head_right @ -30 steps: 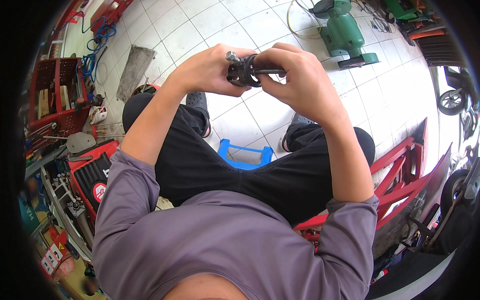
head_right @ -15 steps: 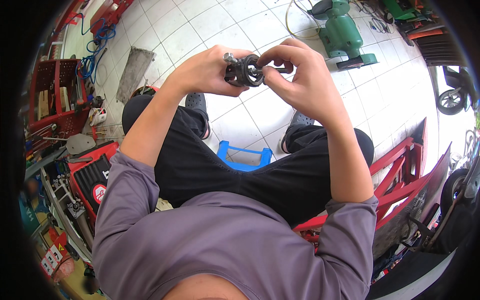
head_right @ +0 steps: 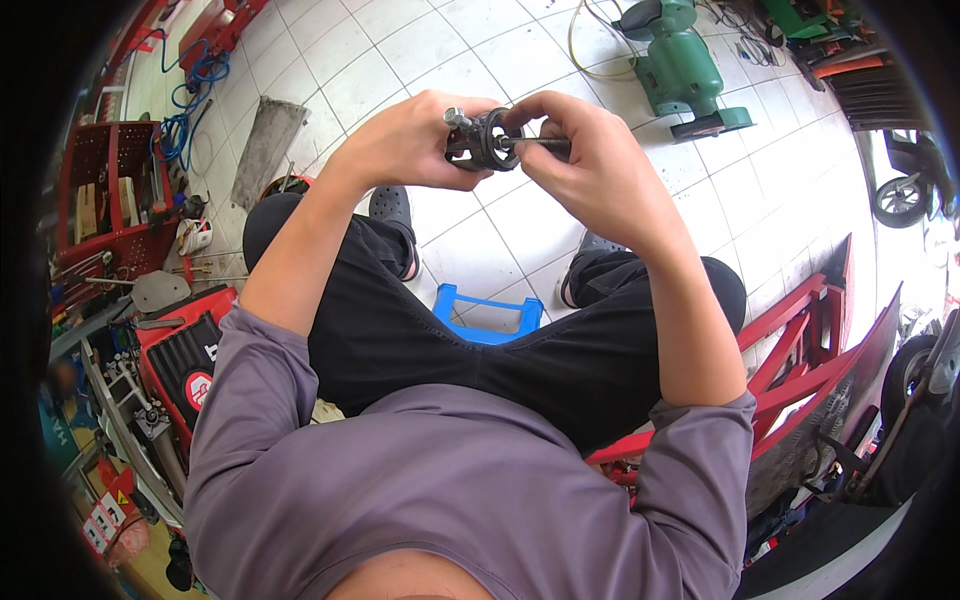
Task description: The person sits on the floor and uses their hands to pull pins and a small shaft out of a mechanical sprocket housing.
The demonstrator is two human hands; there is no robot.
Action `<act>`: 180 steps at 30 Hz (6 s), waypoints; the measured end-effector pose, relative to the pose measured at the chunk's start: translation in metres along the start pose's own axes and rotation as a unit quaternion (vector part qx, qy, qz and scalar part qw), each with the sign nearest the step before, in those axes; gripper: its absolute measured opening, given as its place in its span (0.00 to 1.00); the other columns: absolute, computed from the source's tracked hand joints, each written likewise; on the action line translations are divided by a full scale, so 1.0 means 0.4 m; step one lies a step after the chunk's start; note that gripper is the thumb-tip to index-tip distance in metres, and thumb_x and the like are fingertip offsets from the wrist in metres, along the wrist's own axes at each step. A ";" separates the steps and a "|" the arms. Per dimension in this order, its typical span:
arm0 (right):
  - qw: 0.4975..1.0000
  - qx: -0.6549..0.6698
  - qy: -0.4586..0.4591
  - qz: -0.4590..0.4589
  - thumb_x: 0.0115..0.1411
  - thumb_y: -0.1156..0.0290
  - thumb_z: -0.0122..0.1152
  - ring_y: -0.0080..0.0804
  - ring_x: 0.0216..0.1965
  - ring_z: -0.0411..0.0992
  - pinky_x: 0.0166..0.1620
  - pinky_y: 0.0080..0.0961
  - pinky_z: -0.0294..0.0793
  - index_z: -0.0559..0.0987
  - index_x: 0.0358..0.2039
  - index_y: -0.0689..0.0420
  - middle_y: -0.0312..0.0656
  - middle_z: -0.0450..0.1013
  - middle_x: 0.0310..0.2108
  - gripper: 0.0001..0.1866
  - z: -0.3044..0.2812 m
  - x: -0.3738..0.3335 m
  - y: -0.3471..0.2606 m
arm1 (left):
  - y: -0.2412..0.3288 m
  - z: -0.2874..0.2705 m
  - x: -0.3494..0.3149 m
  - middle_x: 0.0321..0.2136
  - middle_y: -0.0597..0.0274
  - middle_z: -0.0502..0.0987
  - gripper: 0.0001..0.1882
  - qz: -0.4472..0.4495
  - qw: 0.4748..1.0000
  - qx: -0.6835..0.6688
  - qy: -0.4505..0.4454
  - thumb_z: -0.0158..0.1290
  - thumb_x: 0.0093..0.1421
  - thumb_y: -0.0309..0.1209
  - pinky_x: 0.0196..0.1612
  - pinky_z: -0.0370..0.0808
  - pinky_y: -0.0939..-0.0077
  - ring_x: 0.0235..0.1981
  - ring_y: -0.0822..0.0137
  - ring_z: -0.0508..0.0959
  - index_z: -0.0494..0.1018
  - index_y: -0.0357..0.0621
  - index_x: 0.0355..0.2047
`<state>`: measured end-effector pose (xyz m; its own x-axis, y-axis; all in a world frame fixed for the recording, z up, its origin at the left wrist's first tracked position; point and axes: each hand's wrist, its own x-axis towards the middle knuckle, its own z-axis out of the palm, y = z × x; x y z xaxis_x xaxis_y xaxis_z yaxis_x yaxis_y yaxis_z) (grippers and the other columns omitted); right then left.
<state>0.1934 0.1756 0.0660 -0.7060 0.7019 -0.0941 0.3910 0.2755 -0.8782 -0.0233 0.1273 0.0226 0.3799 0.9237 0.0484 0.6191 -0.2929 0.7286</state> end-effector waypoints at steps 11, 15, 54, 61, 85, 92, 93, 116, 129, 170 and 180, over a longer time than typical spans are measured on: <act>0.999 0.037 0.008 0.008 0.57 0.75 0.55 0.19 0.20 0.56 0.24 0.23 0.58 0.79 0.39 0.62 0.35 0.61 0.16 0.10 0.004 -0.003 -0.008 | -0.005 -0.002 -0.001 0.20 0.57 0.77 0.24 0.020 1.000 0.006 0.011 0.63 0.42 0.35 0.27 0.74 0.69 0.20 0.58 0.77 0.76 0.48 0.43; 1.000 -0.006 0.000 0.008 0.59 0.75 0.55 0.17 0.20 0.55 0.24 0.21 0.56 0.78 0.40 0.62 0.32 0.59 0.17 0.09 0.009 -0.003 0.001 | 0.005 -0.005 -0.001 0.24 0.59 0.78 0.23 -0.009 1.000 0.005 0.001 0.65 0.38 0.29 0.30 0.73 0.70 0.23 0.58 0.76 0.75 0.45 0.39; 0.995 -0.097 0.014 0.022 0.54 0.68 0.57 0.33 0.21 0.68 0.31 0.29 0.69 0.80 0.37 0.65 0.50 0.72 0.21 0.15 0.001 -0.003 -0.003 | -0.003 0.005 0.002 0.25 0.57 0.79 0.26 -0.002 1.000 0.023 0.013 0.65 0.38 0.29 0.31 0.74 0.70 0.25 0.57 0.77 0.76 0.45 0.42; 0.999 0.023 -0.018 0.036 0.57 0.73 0.55 0.22 0.19 0.59 0.24 0.23 0.60 0.77 0.42 0.63 0.39 0.67 0.17 0.13 -0.004 0.002 -0.003 | 0.005 0.000 0.002 0.25 0.57 0.79 0.25 -0.019 0.999 0.031 0.011 0.65 0.39 0.30 0.31 0.74 0.69 0.25 0.57 0.78 0.76 0.45 0.42; 1.000 0.016 -0.001 0.012 0.58 0.75 0.54 0.19 0.22 0.60 0.26 0.21 0.61 0.73 0.43 0.62 0.36 0.67 0.20 0.12 0.002 0.001 0.005 | -0.007 -0.002 0.003 0.25 0.58 0.80 0.23 -0.014 0.999 0.033 0.019 0.65 0.41 0.29 0.30 0.74 0.71 0.24 0.60 0.79 0.75 0.45 0.41; 0.998 -0.046 0.040 0.010 0.60 0.69 0.55 0.23 0.22 0.63 0.28 0.23 0.64 0.76 0.39 0.65 0.40 0.70 0.21 0.12 0.016 0.010 0.025 | -0.026 0.004 0.000 0.27 0.56 0.81 0.30 -0.014 0.995 0.092 0.022 0.63 0.42 0.39 0.32 0.77 0.68 0.26 0.56 0.80 0.75 0.53 0.49; 0.999 -0.034 0.043 0.005 0.60 0.69 0.55 0.23 0.22 0.63 0.28 0.23 0.65 0.77 0.39 0.65 0.40 0.70 0.21 0.12 0.021 0.012 0.037 | -0.027 0.006 0.002 0.28 0.57 0.81 0.30 -0.013 0.994 0.103 0.021 0.63 0.42 0.39 0.33 0.77 0.68 0.27 0.56 0.80 0.74 0.53 0.50; 0.999 0.029 -0.030 0.002 0.63 0.73 0.51 0.19 0.23 0.60 0.26 0.19 0.60 0.77 0.45 0.59 0.35 0.65 0.23 0.12 0.011 0.021 0.054 | -0.022 -0.004 -0.003 0.31 0.56 0.80 0.29 -0.017 0.987 0.157 0.042 0.66 0.40 0.32 0.37 0.75 0.64 0.34 0.54 0.79 0.75 0.50 0.46; 1.000 0.025 -0.014 0.005 0.64 0.73 0.52 0.18 0.24 0.59 0.27 0.17 0.59 0.76 0.47 0.56 0.32 0.64 0.23 0.12 0.020 0.020 0.061 | -0.028 -0.006 -0.001 0.29 0.57 0.79 0.27 -0.012 0.989 0.143 0.042 0.65 0.41 0.33 0.35 0.75 0.64 0.31 0.53 0.79 0.74 0.50 0.45; 0.999 0.027 -0.007 0.021 0.62 0.75 0.52 0.17 0.25 0.61 0.30 0.17 0.63 0.78 0.44 0.56 0.34 0.67 0.24 0.11 0.025 0.020 0.044 | -0.046 -0.004 -0.007 0.28 0.56 0.80 0.30 -0.024 0.986 0.157 0.042 0.64 0.42 0.36 0.34 0.76 0.64 0.28 0.53 0.80 0.74 0.52 0.50; 0.997 0.022 0.076 -0.019 0.63 0.74 0.49 0.17 0.26 0.63 0.31 0.16 0.65 0.76 0.48 0.59 0.35 0.68 0.25 0.14 0.032 0.032 0.058 | -0.041 -0.013 -0.010 0.28 0.57 0.81 0.31 -0.063 0.980 0.184 0.039 0.64 0.43 0.37 0.34 0.77 0.65 0.29 0.55 0.80 0.74 0.54 0.51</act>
<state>0.1859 0.1825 0.0385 -0.6201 0.7845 0.0083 0.3372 0.2761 -0.9000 -0.0384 0.1297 0.0140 0.2404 0.9700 0.0367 0.8694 -0.2320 0.4363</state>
